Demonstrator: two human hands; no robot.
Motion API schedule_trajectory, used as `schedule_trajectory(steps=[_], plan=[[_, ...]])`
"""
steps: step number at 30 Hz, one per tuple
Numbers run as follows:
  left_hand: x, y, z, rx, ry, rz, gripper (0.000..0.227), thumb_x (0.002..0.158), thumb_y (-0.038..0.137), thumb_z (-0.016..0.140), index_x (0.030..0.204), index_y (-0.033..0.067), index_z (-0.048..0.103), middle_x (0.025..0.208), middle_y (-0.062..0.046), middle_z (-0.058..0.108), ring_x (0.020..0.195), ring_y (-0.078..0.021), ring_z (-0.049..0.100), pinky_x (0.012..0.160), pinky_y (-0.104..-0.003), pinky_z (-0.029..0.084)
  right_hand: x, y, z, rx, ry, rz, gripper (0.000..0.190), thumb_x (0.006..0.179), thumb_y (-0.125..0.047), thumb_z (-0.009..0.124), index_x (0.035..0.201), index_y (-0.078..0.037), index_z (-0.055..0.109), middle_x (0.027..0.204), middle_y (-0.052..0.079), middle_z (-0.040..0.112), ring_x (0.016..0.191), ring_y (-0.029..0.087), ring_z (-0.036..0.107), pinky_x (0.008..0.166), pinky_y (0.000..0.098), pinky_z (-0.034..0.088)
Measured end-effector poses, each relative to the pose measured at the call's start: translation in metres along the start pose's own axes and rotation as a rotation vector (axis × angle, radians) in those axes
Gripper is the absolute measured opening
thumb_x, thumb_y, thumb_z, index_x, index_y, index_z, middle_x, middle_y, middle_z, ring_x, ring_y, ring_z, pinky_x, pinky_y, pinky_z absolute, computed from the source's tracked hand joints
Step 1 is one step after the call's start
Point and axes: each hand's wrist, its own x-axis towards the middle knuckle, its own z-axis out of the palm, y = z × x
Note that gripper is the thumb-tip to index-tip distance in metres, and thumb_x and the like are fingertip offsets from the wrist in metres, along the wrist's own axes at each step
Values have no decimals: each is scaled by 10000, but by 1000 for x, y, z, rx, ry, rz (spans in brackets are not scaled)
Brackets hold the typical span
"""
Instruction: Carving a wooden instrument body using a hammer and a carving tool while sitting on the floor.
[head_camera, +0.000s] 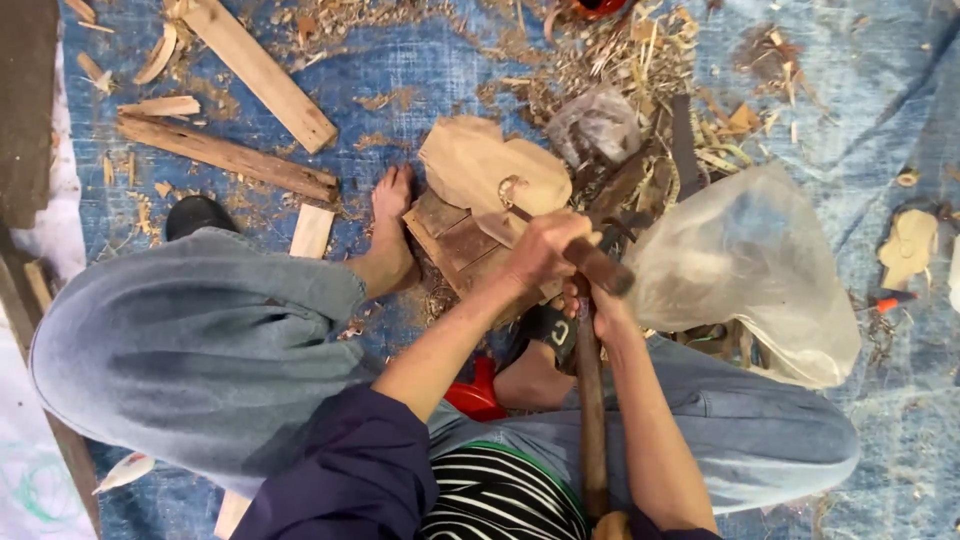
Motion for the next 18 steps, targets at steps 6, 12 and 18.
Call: schedule_trajectory(steps=[6,12,18], plan=[[-51,-23,27,155,-141,208,183,883,279,731,807,161,613,676,-5,528,657,-198,587,649,-328,529,-45,-43,31,-418,-75,-128,406,1069,-315,592,828,11,564,617,149,567,489,162,542,458,350,483],[-42,7,-13,300,-253,440,331,1014,247,544,707,137,487,667,-31,406,665,-236,505,635,-352,468,-7,-3,-2,81,-12,37,364,993,-443,683,911,-92,630,630,49,653,461,134,605,396,256,479],[-42,-44,3,359,-204,456,323,1033,261,536,720,182,518,675,21,397,655,-189,483,658,-341,443,4,4,-10,111,3,82,408,935,-525,729,921,-121,676,671,45,653,468,196,621,383,361,491]])
